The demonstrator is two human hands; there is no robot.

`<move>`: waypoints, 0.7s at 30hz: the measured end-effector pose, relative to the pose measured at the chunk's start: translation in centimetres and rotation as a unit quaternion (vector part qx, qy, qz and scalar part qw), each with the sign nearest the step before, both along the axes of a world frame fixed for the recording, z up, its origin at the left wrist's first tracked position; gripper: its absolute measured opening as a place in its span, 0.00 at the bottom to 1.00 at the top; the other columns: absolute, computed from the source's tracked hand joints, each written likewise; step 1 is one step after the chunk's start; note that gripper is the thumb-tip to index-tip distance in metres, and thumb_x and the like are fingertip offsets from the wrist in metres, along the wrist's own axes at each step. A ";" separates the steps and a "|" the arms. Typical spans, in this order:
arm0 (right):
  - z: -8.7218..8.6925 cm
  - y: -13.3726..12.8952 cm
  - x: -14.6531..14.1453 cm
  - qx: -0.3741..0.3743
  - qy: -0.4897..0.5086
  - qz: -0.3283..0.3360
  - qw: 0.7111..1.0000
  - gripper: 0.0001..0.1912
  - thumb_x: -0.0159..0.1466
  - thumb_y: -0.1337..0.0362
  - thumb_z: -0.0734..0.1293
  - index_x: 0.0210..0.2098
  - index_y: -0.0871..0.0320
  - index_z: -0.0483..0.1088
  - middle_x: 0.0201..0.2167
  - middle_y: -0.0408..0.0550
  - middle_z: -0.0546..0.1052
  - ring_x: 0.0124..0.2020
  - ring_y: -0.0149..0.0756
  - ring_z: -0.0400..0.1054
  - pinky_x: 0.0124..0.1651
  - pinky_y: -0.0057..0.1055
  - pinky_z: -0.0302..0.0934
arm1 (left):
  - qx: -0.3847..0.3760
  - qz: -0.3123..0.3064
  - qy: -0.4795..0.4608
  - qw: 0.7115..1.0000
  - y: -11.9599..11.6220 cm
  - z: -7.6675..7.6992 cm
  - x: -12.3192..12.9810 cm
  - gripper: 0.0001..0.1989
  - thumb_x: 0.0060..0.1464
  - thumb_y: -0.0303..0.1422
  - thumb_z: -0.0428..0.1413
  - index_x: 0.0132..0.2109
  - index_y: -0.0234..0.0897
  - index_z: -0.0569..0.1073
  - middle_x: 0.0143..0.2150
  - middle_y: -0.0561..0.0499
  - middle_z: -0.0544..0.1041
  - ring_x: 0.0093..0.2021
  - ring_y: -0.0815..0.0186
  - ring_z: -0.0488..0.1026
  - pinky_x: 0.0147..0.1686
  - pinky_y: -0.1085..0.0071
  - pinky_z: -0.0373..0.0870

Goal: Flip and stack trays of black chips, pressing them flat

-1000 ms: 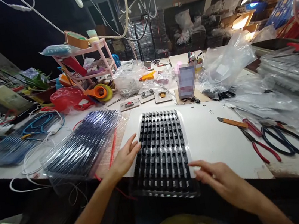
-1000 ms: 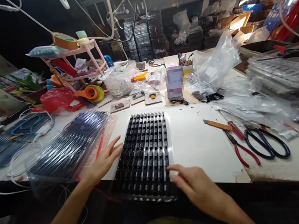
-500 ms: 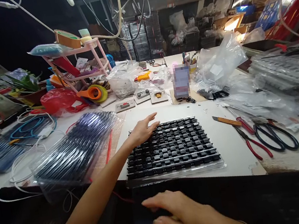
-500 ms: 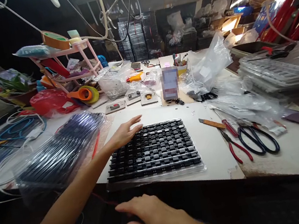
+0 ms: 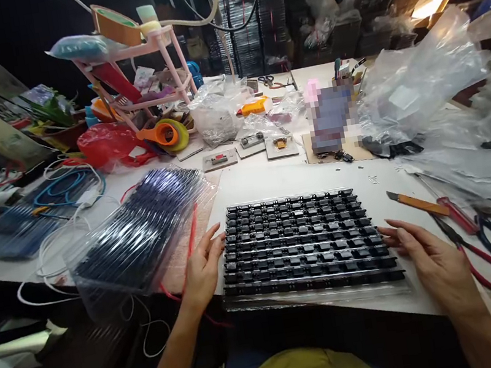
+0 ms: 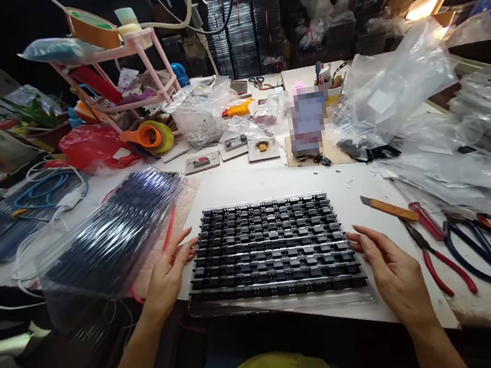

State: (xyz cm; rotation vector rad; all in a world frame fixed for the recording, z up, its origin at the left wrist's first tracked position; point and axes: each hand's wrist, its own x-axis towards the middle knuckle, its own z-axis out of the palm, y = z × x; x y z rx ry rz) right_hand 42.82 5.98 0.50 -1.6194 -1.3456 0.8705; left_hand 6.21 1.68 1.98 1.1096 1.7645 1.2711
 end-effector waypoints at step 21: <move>0.3 4.7 -0.8 0.025 0.095 0.099 0.990 0.20 0.65 0.53 0.61 0.53 0.54 0.67 0.51 0.50 0.72 0.55 0.42 0.63 0.61 0.44 0.52 | 0.044 0.020 -0.101 0.994 4.8 -0.6 -0.8 0.22 0.55 0.43 0.55 0.54 0.38 0.69 0.47 0.45 0.78 0.51 0.58 0.72 0.56 0.59 0.62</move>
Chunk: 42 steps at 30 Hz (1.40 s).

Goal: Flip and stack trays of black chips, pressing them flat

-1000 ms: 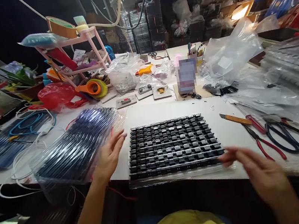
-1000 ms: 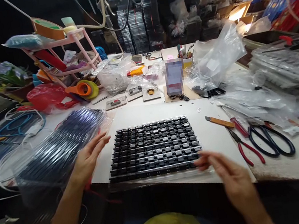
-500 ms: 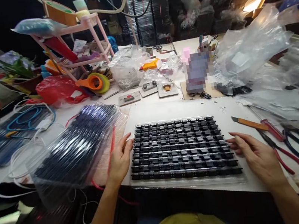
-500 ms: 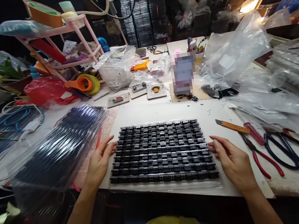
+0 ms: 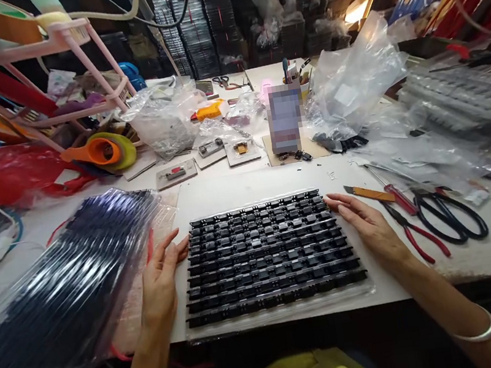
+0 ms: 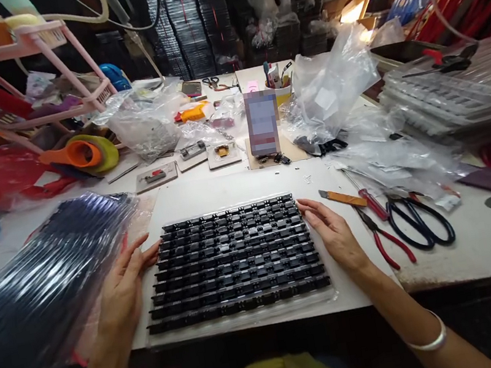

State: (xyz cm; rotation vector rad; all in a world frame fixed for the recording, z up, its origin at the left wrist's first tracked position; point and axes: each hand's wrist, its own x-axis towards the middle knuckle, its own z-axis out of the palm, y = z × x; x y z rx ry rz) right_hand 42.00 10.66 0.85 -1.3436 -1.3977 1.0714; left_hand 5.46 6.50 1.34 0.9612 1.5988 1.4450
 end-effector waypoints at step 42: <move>0.3 -1.1 0.1 0.097 0.222 -0.057 0.969 0.12 0.63 0.64 0.63 0.44 0.56 0.74 0.46 0.51 0.76 0.47 0.43 0.70 0.44 0.38 0.67 | 0.143 0.004 -0.145 0.979 0.0 0.3 0.5 0.20 0.58 0.36 0.54 0.56 0.38 0.68 0.46 0.45 0.78 0.44 0.68 0.74 0.49 0.73 0.66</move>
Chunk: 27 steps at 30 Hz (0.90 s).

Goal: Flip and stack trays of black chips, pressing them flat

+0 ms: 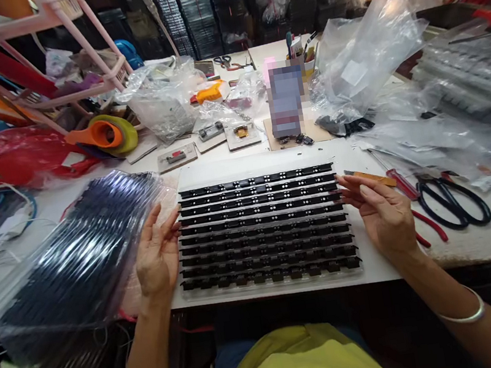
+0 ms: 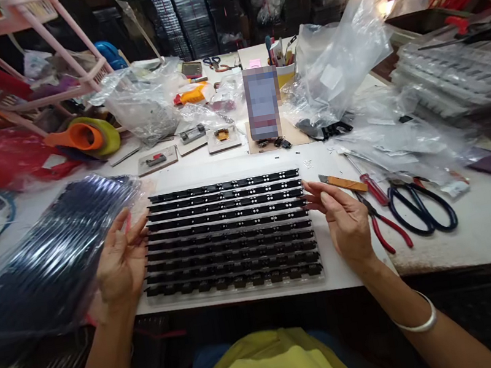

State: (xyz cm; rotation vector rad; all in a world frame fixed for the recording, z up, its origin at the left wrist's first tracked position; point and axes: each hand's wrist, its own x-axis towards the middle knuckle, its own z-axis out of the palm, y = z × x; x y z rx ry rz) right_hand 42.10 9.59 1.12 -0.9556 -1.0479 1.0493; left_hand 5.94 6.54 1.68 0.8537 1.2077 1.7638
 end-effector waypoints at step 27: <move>-1.0 0.0 0.2 -0.053 -0.189 0.004 0.980 0.14 0.65 0.55 0.63 0.45 0.54 0.74 0.44 0.48 0.77 0.50 0.44 0.68 0.60 0.45 0.56 | -0.061 -0.034 0.080 0.994 0.8 -0.5 -0.2 0.21 0.57 0.40 0.54 0.54 0.34 0.68 0.46 0.43 0.78 0.56 0.59 0.69 0.59 0.60 0.57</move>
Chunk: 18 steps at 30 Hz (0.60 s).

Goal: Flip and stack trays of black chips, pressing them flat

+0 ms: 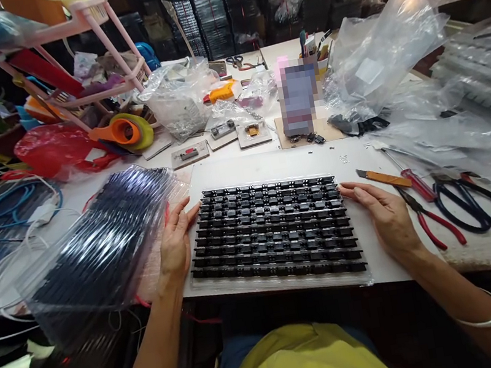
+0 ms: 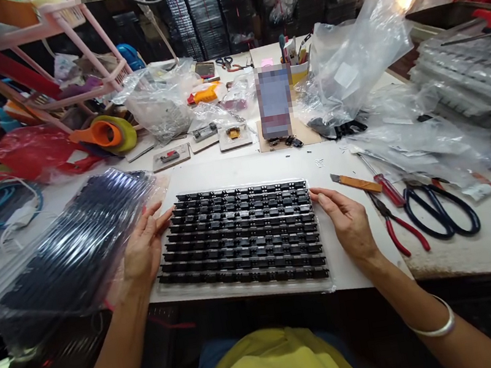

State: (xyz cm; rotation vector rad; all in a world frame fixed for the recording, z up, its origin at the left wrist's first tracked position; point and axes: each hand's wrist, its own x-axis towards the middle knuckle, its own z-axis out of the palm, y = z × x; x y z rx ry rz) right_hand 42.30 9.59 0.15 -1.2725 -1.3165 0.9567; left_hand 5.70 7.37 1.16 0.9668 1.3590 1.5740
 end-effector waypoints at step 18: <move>0.7 0.0 -0.5 0.028 0.091 -0.018 0.995 0.14 0.64 0.57 0.63 0.43 0.57 0.74 0.43 0.51 0.78 0.48 0.45 0.70 0.58 0.47 0.57 | 0.003 0.026 -0.025 0.999 -0.6 0.6 -0.4 0.17 0.57 0.38 0.55 0.53 0.41 0.71 0.49 0.48 0.77 0.42 0.67 0.74 0.40 0.73 0.67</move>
